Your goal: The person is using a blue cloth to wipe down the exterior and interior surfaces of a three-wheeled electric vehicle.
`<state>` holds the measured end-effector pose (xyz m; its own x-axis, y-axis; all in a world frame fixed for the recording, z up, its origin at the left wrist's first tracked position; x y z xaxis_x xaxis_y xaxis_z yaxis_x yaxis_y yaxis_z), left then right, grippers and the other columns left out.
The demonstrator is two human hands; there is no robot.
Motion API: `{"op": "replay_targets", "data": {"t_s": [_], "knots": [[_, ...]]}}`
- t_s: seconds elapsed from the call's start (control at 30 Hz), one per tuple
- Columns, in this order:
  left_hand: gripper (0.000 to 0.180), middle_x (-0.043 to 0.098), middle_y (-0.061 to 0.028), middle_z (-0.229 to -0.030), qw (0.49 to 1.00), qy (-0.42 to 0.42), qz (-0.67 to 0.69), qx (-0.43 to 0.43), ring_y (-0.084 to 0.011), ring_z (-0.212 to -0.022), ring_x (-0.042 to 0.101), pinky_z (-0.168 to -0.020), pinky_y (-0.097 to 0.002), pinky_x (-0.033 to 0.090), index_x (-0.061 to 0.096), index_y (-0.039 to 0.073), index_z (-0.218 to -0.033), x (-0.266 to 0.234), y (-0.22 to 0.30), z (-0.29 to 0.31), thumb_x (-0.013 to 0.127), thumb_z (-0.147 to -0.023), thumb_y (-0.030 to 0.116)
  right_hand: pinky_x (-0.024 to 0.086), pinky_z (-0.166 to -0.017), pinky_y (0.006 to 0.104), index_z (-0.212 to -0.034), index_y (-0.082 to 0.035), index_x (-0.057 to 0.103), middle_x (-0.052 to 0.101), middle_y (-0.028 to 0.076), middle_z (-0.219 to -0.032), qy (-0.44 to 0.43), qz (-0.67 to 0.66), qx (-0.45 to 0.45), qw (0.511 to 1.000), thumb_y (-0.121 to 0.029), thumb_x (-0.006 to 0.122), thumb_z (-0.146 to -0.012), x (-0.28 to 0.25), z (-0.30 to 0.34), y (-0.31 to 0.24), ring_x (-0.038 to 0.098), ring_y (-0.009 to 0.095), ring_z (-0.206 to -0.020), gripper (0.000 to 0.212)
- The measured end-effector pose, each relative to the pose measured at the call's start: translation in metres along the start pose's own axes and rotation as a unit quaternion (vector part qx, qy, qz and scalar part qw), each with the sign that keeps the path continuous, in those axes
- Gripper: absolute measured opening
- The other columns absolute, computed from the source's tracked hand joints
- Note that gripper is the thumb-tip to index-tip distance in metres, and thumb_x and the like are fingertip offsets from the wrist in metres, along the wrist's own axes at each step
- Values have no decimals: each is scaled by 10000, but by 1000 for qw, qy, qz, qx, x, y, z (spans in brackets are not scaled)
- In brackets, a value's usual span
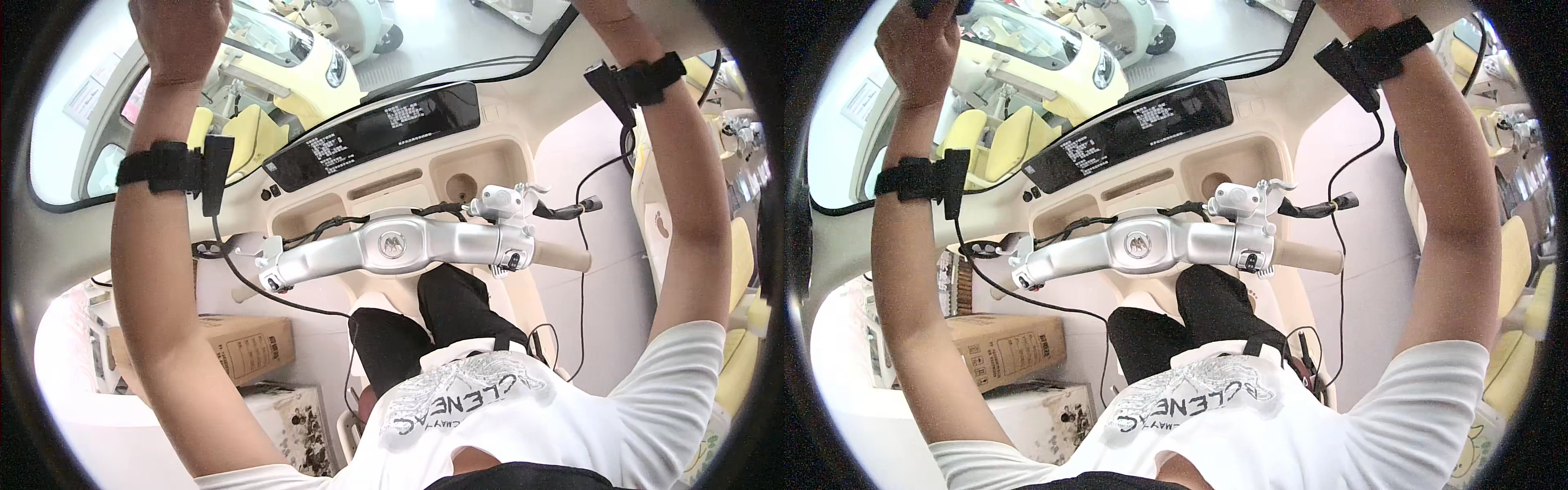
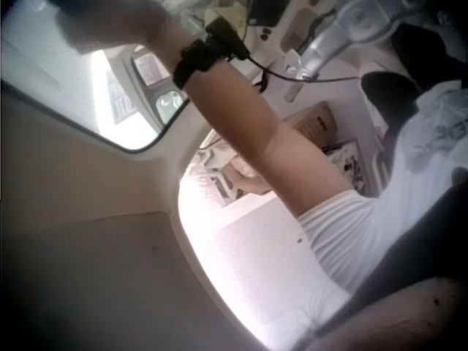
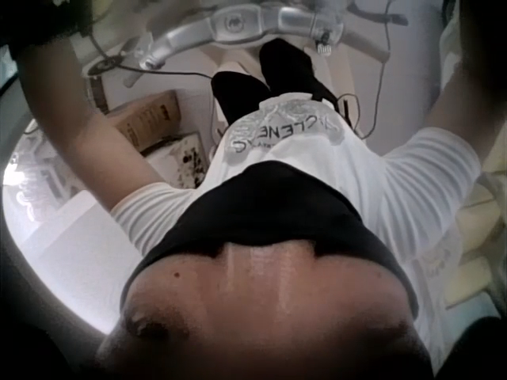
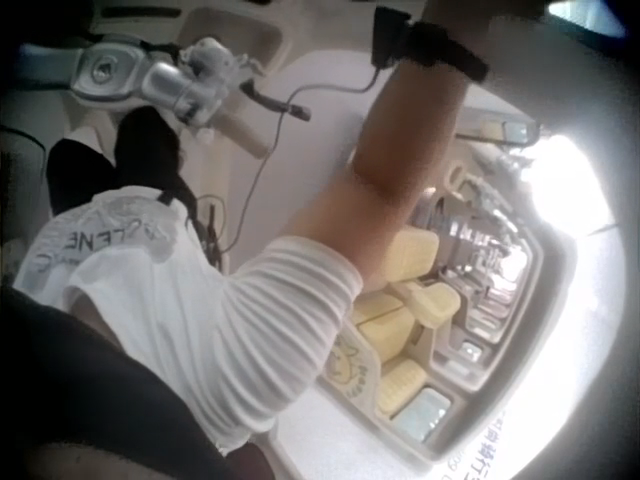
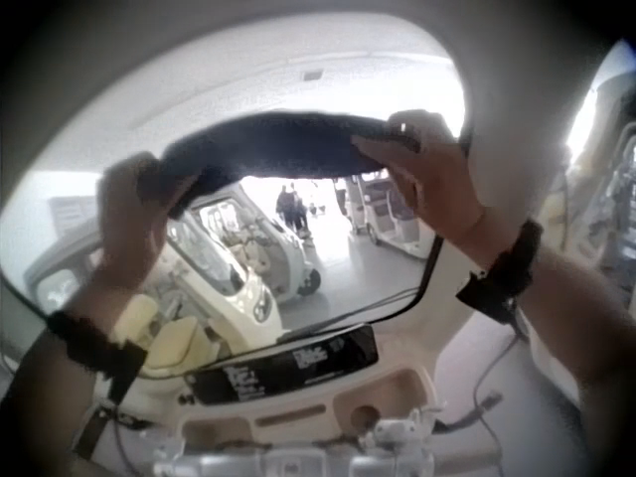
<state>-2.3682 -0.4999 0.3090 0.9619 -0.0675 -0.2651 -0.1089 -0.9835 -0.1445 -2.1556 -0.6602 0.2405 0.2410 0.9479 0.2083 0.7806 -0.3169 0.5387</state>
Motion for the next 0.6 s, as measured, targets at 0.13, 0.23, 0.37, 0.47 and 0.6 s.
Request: {"op": "replay_targets", "data": {"t_s": [0.13,0.23,0.37,0.47,0.6], "knots": [[694,516,7,-1170,818,-136,-465,310,-205,-1032,542,-874,-362,455,495,453,-1391,29,-32,73,718,-830,112,468,-675,406,-1148,-212,691,612,109,-948,-217,-116,31,969,-44,690,-778,46,38,-21,578,300,-851,406],[556,527,5,-1155,828,-227,-448,250,-184,-1075,505,-881,-344,420,580,413,-1330,73,-41,126,679,-845,159,451,-770,398,-1168,-120,660,594,102,-1013,-190,-109,-48,975,-113,662,-808,45,80,-52,572,284,-909,359],[553,515,17,-1157,815,-278,-439,256,-173,-1076,501,-897,-329,413,578,408,-1332,99,-43,150,671,-844,164,444,-846,399,-1246,-152,632,567,93,-1092,-291,-113,-131,941,-143,586,-850,55,99,-67,567,268,-943,399],[500,513,38,-1151,815,-244,-454,264,-153,-1065,504,-891,-315,412,612,402,-1289,93,-38,139,672,-842,187,431,-879,408,-1248,-184,635,571,90,-1082,-236,-121,-109,958,-141,633,-809,40,70,-50,548,267,-993,441],[552,512,38,-1160,839,-97,-476,246,-168,-1074,503,-893,-355,390,610,432,-1284,59,-35,111,706,-814,161,452,-817,410,-1230,-204,655,575,107,-1049,-211,6,-68,975,-204,718,-768,22,35,-38,552,293,-946,466]]}}
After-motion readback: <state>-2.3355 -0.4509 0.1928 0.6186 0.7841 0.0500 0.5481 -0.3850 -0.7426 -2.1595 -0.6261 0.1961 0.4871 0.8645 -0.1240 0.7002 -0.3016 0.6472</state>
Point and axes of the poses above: each hand's wrist, its own z-axis away from the middle knuckle, its own x-axis out of the palm, y = z × x, the point moved 10 cm from there along -z, towards the middle knuckle
